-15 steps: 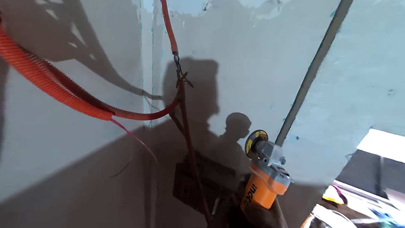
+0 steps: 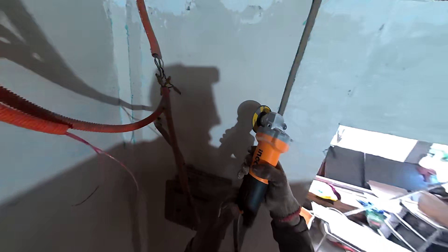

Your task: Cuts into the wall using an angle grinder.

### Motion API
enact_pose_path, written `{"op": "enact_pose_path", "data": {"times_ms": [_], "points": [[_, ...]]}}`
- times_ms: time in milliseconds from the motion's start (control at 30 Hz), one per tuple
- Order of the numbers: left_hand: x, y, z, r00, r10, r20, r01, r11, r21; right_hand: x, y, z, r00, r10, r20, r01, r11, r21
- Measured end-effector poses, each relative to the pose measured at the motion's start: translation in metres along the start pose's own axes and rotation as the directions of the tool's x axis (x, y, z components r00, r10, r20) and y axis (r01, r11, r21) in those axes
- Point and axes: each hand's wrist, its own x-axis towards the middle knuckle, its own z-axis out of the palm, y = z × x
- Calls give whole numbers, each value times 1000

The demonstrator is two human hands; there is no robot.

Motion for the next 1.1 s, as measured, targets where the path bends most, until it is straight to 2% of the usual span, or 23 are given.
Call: {"op": "enact_pose_path", "data": {"times_ms": [67,233,333,400,433,533,633,767,967,1100], "points": [[5,-6,5,998,65,21,-64,997,-32,2,-7,-4,1000,29,7,-29,999,20],[15,-5,11,980,197,4,-193,964,-181,17,-25,-6,982,91,168,-118,980,158],[21,10,12,978,206,-24,-203,931,-305,21,-30,2,967,103,233,-140,979,148],[24,13,12,974,221,-43,-223,927,-303,22,-30,5,959,92,269,-147,970,192],[25,14,13,970,242,-33,-241,929,-281,24,-31,8,958,66,280,-124,973,196],[29,19,10,945,307,110,-265,919,-291,47,-37,16,939,2,344,-120,939,322],[28,29,11,945,287,157,-234,928,-288,52,-40,24,939,-22,343,-103,934,342],[25,34,7,954,268,135,-244,955,-171,51,-38,29,939,-33,342,-81,946,314],[27,30,12,928,371,40,-371,929,-19,42,-34,33,950,-79,303,23,983,182],[21,23,14,912,409,22,-409,907,103,18,-30,33,962,-51,267,29,996,85]]}}
